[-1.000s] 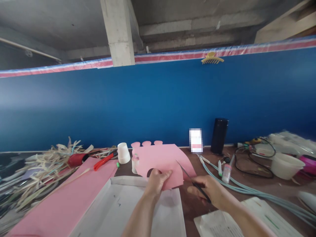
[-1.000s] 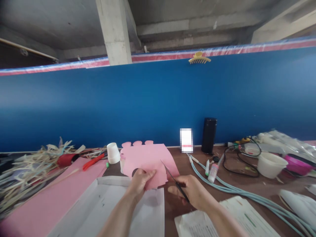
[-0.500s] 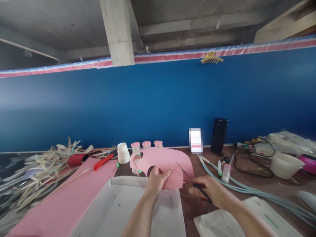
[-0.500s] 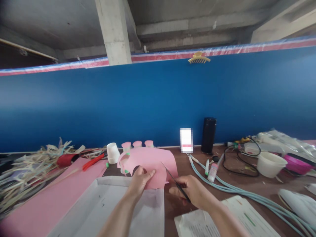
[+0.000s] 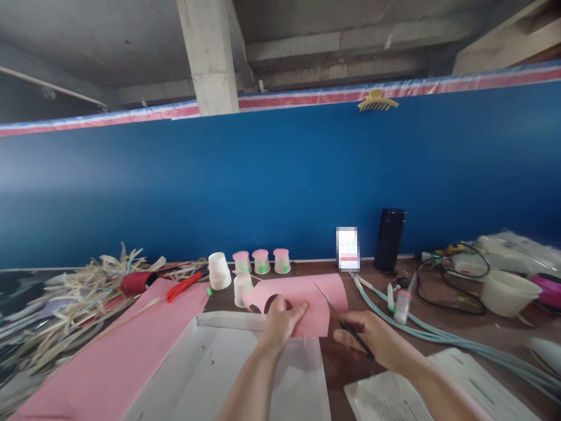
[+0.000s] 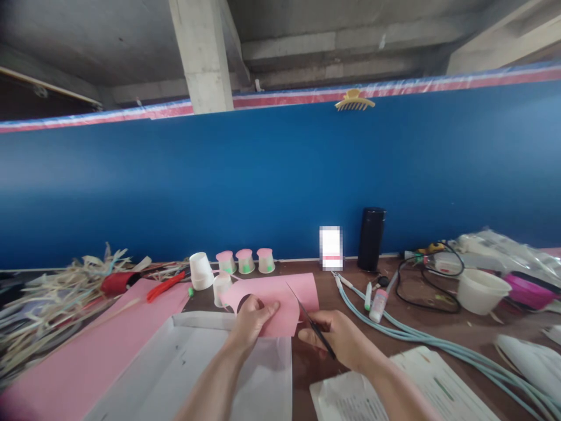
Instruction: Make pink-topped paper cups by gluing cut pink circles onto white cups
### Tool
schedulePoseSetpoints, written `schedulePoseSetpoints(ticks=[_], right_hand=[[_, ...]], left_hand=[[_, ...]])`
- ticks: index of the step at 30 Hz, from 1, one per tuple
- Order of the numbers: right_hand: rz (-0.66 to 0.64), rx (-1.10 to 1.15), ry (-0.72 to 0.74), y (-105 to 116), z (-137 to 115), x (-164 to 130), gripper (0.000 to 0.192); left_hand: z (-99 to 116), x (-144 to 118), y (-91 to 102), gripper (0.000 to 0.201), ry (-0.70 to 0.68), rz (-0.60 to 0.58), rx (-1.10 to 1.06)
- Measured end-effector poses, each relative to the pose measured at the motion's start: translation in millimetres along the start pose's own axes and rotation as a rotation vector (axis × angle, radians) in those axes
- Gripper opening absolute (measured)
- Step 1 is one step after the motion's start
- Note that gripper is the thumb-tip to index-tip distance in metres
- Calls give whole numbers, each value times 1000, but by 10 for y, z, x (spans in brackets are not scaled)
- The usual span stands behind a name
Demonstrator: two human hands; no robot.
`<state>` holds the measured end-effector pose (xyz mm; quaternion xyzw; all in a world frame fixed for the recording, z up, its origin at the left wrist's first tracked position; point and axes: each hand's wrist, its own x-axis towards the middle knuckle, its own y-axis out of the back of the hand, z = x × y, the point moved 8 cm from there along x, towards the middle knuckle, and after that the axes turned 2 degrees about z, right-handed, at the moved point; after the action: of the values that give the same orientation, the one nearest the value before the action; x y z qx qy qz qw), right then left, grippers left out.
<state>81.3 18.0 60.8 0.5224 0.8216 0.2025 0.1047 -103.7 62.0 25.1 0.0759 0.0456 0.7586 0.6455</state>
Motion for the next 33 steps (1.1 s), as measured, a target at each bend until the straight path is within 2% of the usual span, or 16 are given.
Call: schedulePoseSetpoints(ticks=[9, 23, 33], right_hand=[[21, -19, 13, 12, 53, 17, 41], [39, -9, -13, 30, 69, 23, 38], [4, -21, -27, 45, 71, 10, 37]], left_hand=[[-43, 28, -11, 42, -19, -3, 3], [4, 2, -14, 42, -25, -4, 34], [30, -6, -11, 40, -14, -22, 27]])
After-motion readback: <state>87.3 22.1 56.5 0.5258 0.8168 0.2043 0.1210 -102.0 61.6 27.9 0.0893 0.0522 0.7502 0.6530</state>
